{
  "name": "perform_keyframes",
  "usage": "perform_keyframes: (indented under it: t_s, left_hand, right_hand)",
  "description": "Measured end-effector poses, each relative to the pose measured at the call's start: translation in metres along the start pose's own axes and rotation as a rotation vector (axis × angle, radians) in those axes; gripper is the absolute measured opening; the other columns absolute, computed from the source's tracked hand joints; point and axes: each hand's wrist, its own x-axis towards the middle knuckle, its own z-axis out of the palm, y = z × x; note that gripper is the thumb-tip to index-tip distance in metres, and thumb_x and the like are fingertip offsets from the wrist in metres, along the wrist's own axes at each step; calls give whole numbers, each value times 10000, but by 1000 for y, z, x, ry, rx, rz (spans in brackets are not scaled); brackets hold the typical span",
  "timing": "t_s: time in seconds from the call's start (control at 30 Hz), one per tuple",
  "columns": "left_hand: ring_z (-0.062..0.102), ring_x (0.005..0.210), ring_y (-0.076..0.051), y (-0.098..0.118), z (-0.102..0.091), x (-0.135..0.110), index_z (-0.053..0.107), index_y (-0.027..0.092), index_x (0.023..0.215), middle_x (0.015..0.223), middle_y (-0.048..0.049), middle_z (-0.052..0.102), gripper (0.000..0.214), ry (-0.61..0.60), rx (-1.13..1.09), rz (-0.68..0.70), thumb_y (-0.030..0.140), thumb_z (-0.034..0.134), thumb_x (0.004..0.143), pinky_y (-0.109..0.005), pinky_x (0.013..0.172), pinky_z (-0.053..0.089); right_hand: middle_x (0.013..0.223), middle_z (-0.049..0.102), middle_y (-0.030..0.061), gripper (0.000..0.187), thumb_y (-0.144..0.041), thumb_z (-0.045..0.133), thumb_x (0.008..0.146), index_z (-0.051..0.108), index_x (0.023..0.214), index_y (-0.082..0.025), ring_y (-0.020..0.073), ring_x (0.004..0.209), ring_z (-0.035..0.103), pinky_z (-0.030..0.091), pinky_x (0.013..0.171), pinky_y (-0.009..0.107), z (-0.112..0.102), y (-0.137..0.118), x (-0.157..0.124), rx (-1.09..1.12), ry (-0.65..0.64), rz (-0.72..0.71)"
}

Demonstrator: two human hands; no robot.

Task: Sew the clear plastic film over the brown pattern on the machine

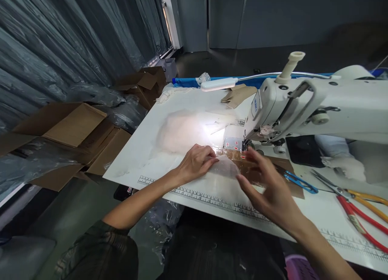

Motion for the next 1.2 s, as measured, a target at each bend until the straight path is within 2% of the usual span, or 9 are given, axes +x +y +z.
perform_keyframes:
  t_s: [0.1, 0.23, 0.37, 0.5, 0.8, 0.93, 1.03, 1.1, 1.2]
  left_hand:
    - [597, 683, -138, -1, -9, 4, 552, 189, 853, 734, -5, 644, 227, 36, -34, -10, 406, 542, 918, -291, 637, 501]
    - [624, 692, -127, -16, -39, 16, 584, 196, 871, 774, 4, 665, 205, 56, -57, -45, 400, 589, 893, -254, 608, 503]
    - [638, 820, -207, -45, -67, 34, 605, 187, 966, 904, -40, 683, 134, 30, 228, -122, 292, 569, 891, -375, 776, 495]
    - [546, 1107, -318, -52, -61, 46, 573, 173, 1135, 1261, -130, 575, 263, -8, 433, -91, 184, 517, 878, -492, 913, 401]
    - [576, 811, -179, -1, 5, 45, 620, 153, 928, 939, -67, 607, 198, -250, 125, 148, 325, 521, 932, -330, 720, 461]
    - [574, 752, -168, 4, 12, 42, 624, 137, 830, 869, -65, 614, 177, -165, 133, 137, 235, 515, 930, -334, 680, 462]
    - [613, 814, -183, 26, 9, 37, 618, 125, 863, 892, -79, 651, 134, -175, -86, 127, 180, 509, 917, -352, 712, 503]
    - [645, 830, -163, 50, 3, 31, 593, 131, 939, 902, -71, 670, 95, -329, -439, 85, 164, 507, 917, -315, 714, 541]
    - [685, 735, -128, 82, -9, 24, 531, 144, 966, 856, -56, 677, 89, -668, -931, -114, 200, 462, 953, -251, 640, 573]
  right_hand:
    - [1069, 665, 116, 526, -345, 534, 888, 450, 1381, -183, 243, 932, 633, 526, 801, 406, 6, 5, 16, 23, -172, 68]
    - [737, 677, 31, 270, -277, 517, 861, 647, 1074, -172, 169, 636, 621, 500, 614, 304, 1, 19, 32, 178, -420, 312]
    - [723, 651, 27, 215, -253, 549, 815, 647, 984, -162, 144, 587, 604, 474, 523, 261, -13, 37, 36, 316, -453, 564]
    - [742, 650, 33, 198, -265, 581, 790, 647, 946, -163, 147, 612, 602, 495, 552, 273, -18, 46, 37, 343, -404, 595]
    - [910, 702, 66, 298, -361, 571, 849, 657, 1064, -173, 170, 734, 638, 536, 641, 297, -17, 58, 31, 351, -377, 514]
    - [945, 721, 66, 317, -399, 551, 877, 670, 1093, -200, 193, 762, 671, 564, 679, 327, -22, 67, 26, 393, -377, 483]
    - [978, 729, 77, 367, -465, 575, 864, 686, 1100, -207, 229, 822, 680, 569, 757, 370, -24, 63, 26, 326, -258, 459]
    - [1122, 697, 95, 441, -517, 576, 858, 663, 1170, -216, 257, 952, 665, 554, 835, 397, -26, 53, 26, 398, -233, 399]
    - [1256, 630, 113, 558, -568, 528, 879, 551, 1326, -235, 255, 1096, 618, 510, 924, 416, -29, 35, 25, 742, -461, 236]
